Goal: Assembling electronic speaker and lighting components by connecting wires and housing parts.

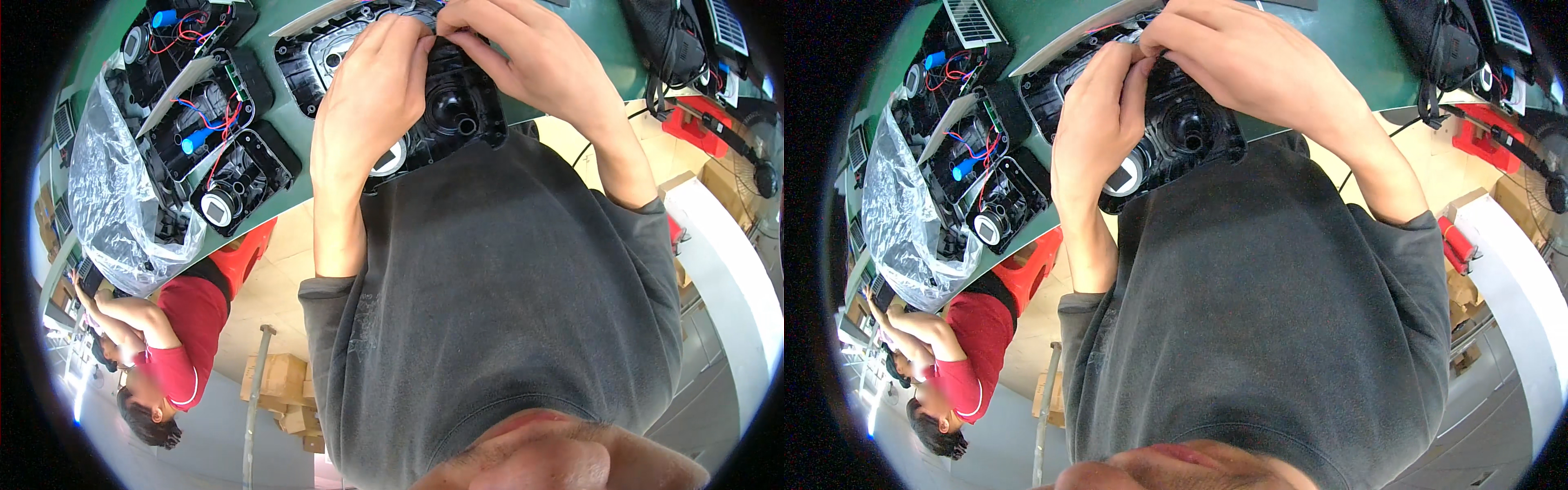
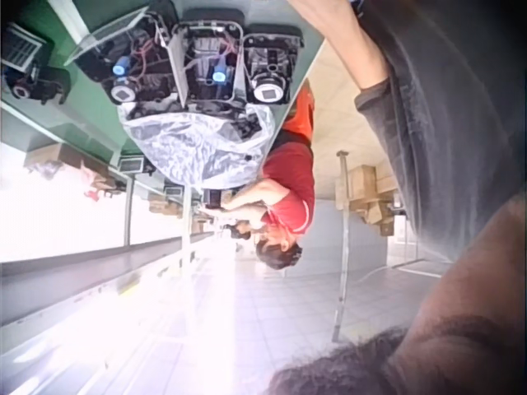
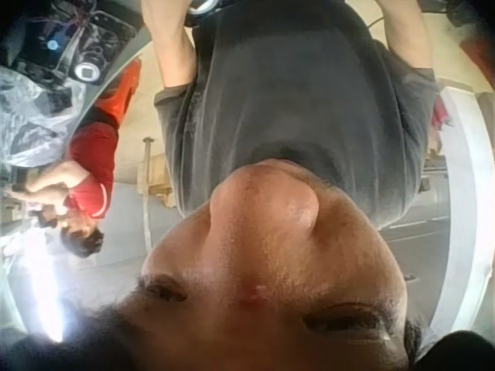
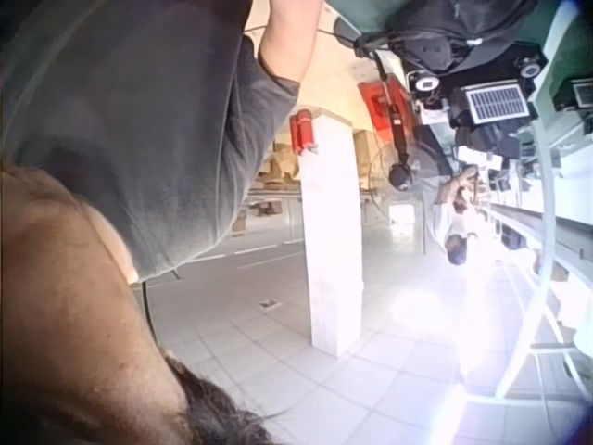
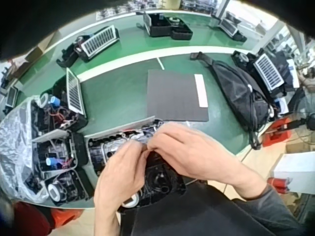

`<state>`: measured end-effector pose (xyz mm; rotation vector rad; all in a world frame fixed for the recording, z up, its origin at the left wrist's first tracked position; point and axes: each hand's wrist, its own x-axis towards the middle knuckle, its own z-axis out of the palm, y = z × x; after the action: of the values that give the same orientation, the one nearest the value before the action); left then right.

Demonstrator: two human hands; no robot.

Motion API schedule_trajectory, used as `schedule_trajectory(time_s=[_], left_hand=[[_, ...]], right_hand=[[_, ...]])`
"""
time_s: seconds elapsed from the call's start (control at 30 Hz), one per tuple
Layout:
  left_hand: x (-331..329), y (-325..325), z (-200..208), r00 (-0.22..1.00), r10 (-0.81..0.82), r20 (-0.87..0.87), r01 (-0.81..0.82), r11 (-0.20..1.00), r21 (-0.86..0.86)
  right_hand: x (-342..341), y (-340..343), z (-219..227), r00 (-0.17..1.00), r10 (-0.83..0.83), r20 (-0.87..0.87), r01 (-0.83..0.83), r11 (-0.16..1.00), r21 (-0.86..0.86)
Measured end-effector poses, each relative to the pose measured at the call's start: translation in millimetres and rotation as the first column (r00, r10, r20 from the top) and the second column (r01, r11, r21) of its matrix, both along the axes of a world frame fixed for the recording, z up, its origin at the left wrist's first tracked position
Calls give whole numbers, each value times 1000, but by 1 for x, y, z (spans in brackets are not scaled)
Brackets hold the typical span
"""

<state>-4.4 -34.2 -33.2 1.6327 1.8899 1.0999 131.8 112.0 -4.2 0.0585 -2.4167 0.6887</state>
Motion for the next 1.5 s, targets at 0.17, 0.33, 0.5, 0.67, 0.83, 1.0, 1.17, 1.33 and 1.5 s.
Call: schedule_trajectory(time_s=[0.17, 0.33, 0.5, 0.67, 0.83, 1.0, 1.17, 1.33, 1.5], left_hand=[[-3, 1, -5, 998, -36, -51, 40, 996, 80], [-4, 1, -5, 995, -59, -76, 66, 994, 91], [-3, 0, -4, 997, -52, -63, 56, 996, 71], [0, -2, 3, 987, -80, -138, 101, 983, 151], [4, -5, 10, 947, -104, -304, 148, 981, 124], [13, -8, 6, 999, -18, -34, 16, 997, -76], [16, -9, 5, 999, 1, 46, 8, 983, -185], [14, -4, 6, 999, -37, -27, 34, 995, -89], [13, -2, 6, 997, -9, -77, 9, 1000, 2]], right_hand=[[12, -12, 2, 991, -135, -18, 132, 986, -100], [33, -22, 0, 903, -196, 383, 312, 912, -266], [17, -6, -30, 996, -71, 54, 80, 978, -194], [19, -6, -19, 994, 52, -92, -79, 947, -311], [32, -11, 9, 889, -102, 446, 277, 896, -346], [21, -11, -9, 992, -29, -120, 2, 975, -220], [23, -11, -8, 999, -38, 30, 42, 989, -143], [37, -6, 1, 911, -52, 409, 171, 950, -262], [26, 8, -60, 984, 84, -160, -110, 981, -158]])
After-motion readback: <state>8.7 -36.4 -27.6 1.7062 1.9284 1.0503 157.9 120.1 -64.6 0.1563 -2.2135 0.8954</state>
